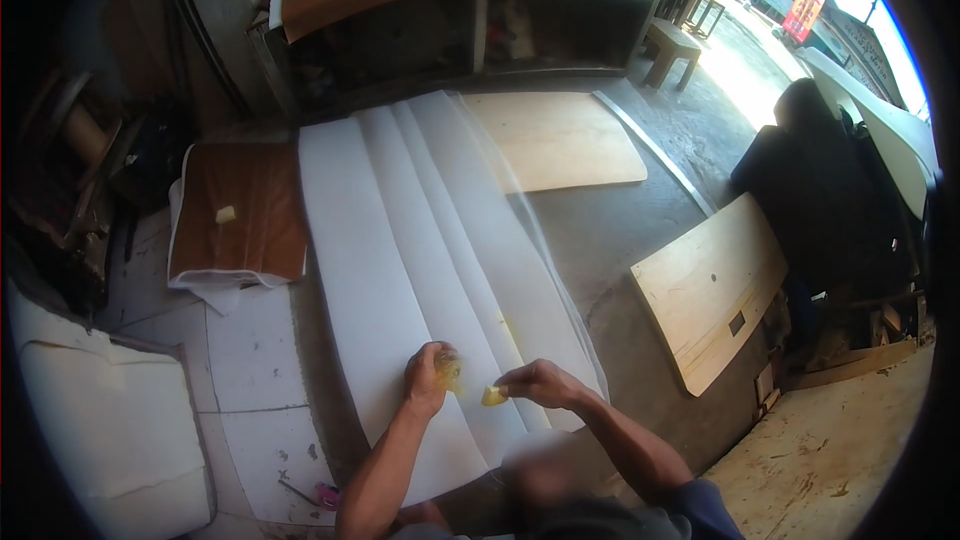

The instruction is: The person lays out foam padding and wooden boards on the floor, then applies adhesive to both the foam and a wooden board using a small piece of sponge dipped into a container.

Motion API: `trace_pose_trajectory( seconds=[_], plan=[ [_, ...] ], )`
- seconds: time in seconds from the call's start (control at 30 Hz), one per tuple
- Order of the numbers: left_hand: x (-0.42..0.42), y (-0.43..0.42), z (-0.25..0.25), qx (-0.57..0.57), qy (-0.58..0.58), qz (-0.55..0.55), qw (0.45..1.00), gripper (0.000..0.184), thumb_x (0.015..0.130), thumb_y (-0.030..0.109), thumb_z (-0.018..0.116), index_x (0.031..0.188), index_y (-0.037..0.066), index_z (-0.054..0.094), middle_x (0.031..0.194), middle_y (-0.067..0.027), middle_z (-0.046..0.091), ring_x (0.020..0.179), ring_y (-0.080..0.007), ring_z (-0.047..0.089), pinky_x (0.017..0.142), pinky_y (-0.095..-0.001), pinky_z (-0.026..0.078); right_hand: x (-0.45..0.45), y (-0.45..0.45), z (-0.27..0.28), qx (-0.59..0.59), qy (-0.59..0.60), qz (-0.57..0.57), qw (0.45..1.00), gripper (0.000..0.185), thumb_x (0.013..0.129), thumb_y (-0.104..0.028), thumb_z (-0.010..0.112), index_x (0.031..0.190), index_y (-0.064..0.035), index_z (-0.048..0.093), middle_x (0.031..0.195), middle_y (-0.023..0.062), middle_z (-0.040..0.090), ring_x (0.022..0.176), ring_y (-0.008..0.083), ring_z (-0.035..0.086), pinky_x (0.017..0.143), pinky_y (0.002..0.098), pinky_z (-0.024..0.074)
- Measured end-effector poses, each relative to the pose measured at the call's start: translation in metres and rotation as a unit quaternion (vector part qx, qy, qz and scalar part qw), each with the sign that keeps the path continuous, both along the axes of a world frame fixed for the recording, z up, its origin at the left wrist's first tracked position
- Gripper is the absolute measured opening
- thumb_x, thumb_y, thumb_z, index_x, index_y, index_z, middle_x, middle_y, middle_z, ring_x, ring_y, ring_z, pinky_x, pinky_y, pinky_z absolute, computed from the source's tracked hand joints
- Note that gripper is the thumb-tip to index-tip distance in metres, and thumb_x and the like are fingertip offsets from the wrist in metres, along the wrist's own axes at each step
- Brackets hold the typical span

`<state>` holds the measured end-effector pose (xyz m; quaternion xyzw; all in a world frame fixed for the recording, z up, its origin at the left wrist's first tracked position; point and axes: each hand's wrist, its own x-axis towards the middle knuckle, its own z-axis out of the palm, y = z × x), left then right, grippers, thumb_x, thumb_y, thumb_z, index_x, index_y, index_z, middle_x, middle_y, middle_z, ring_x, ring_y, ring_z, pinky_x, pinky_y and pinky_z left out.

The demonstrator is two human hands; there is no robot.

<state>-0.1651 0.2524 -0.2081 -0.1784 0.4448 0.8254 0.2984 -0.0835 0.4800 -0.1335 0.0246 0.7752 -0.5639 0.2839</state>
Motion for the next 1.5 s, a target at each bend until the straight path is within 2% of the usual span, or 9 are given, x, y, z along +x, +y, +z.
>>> trace_pose_trajectory(
  seconds=[0.1,0.27,0.47,0.63,0.83,1.17,1.3,1.33,1.5],
  plan=[
    [0.003,-0.007,-0.016,0.011,-0.021,-0.018,1.000,0.020,0.092,0.021,0.055,0.099,0.003,0.063,0.094,-0.0082,0.064,0.081,-0.0201,0.062,0.073,-0.0344,0.054,-0.032,0.008,-0.035,0.212,0.105,-0.095,0.967,0.025,0.092,-0.029,0.062,0.107,-0.0139,0.075,0.096,0.0123,0.073,0.086,0.0297,0.071,0.078,0.0389,0.0549],
    [0.007,-0.001,-0.020,-0.041,-0.004,0.016,0.999,0.024,0.091,0.020,0.058,0.109,0.003,0.060,0.098,-0.0086,0.064,0.083,-0.0200,0.062,0.073,-0.0341,0.054,-0.041,0.010,-0.059,0.299,0.176,0.019,0.938,0.028,0.084,-0.013,0.056,0.105,-0.0175,0.075,0.095,0.0099,0.074,0.088,0.0305,0.070,0.078,0.0402,0.0557],
    [0.001,-0.006,-0.018,-0.016,-0.008,-0.007,1.000,0.027,0.090,0.021,0.059,0.111,0.004,0.058,0.097,-0.0097,0.064,0.081,-0.0201,0.062,0.070,-0.0346,0.054,0.073,0.006,-0.055,0.266,0.206,0.117,0.934,0.035,0.072,-0.008,0.058,0.102,-0.0159,0.073,0.093,0.0064,0.072,0.090,0.0280,0.067,0.075,0.0397,0.0547],
    [-0.002,-0.007,-0.023,-0.028,-0.014,-0.016,0.999,0.027,0.088,0.021,0.059,0.109,0.005,0.057,0.098,-0.0100,0.064,0.083,-0.0216,0.061,0.068,-0.0356,0.054,0.126,0.006,-0.042,0.288,0.181,0.237,0.910,0.022,0.081,-0.021,0.063,0.101,-0.0196,0.074,0.093,0.0025,0.072,0.089,0.0271,0.067,0.078,0.0410,0.0539],
    [0.004,-0.007,-0.020,-0.035,0.004,-0.015,0.999,0.029,0.088,0.022,0.058,0.112,0.005,0.057,0.100,-0.0095,0.063,0.085,-0.0215,0.060,0.070,-0.0364,0.053,0.012,0.013,-0.016,0.284,0.320,-0.017,0.904,0.019,0.087,-0.013,0.058,0.095,-0.0171,0.074,0.082,0.0045,0.071,0.076,0.0283,0.067,0.068,0.0403,0.0542],
    [0.000,-0.008,-0.017,-0.033,0.010,-0.023,0.999,0.028,0.091,0.022,0.057,0.111,0.003,0.058,0.097,-0.0081,0.063,0.080,-0.0184,0.060,0.067,-0.0317,0.052,0.106,0.029,-0.051,0.297,0.214,0.160,0.917,0.025,0.080,-0.016,0.061,0.102,-0.0206,0.072,0.092,0.0003,0.071,0.094,0.0219,0.065,0.081,0.0385,0.0500],
    [0.005,-0.017,-0.013,-0.039,0.024,-0.026,0.999,0.028,0.091,0.022,0.057,0.112,0.003,0.058,0.096,-0.0072,0.063,0.082,-0.0173,0.059,0.069,-0.0306,0.051,0.119,0.039,-0.027,0.253,0.204,0.133,0.936,0.016,0.083,-0.021,0.067,0.097,-0.0188,0.075,0.082,0.0009,0.066,0.086,0.0237,0.063,0.076,0.0402,0.0487],
    [0.010,-0.028,-0.006,-0.100,0.060,-0.015,0.993,0.030,0.089,0.022,0.058,0.113,0.003,0.057,0.098,-0.0077,0.061,0.084,-0.0180,0.059,0.072,-0.0324,0.052,0.110,0.040,-0.027,0.235,0.228,0.004,0.945,0.015,0.083,-0.024,0.072,0.095,-0.0172,0.077,0.080,0.0036,0.062,0.086,0.0243,0.060,0.077,0.0406,0.0472],
    [0.022,-0.077,0.021,-0.432,0.117,0.180,0.876,0.036,0.085,0.020,0.059,0.116,0.002,0.055,0.097,-0.0095,0.053,0.084,-0.0206,0.058,0.072,-0.0339,0.052,0.042,0.073,-0.046,0.198,0.100,-0.278,0.935,0.026,0.088,-0.031,0.069,0.108,-0.0155,0.076,0.140,0.0206,0.047,0.128,0.0366,0.046,0.101,0.0457,0.0425]
  ],
)
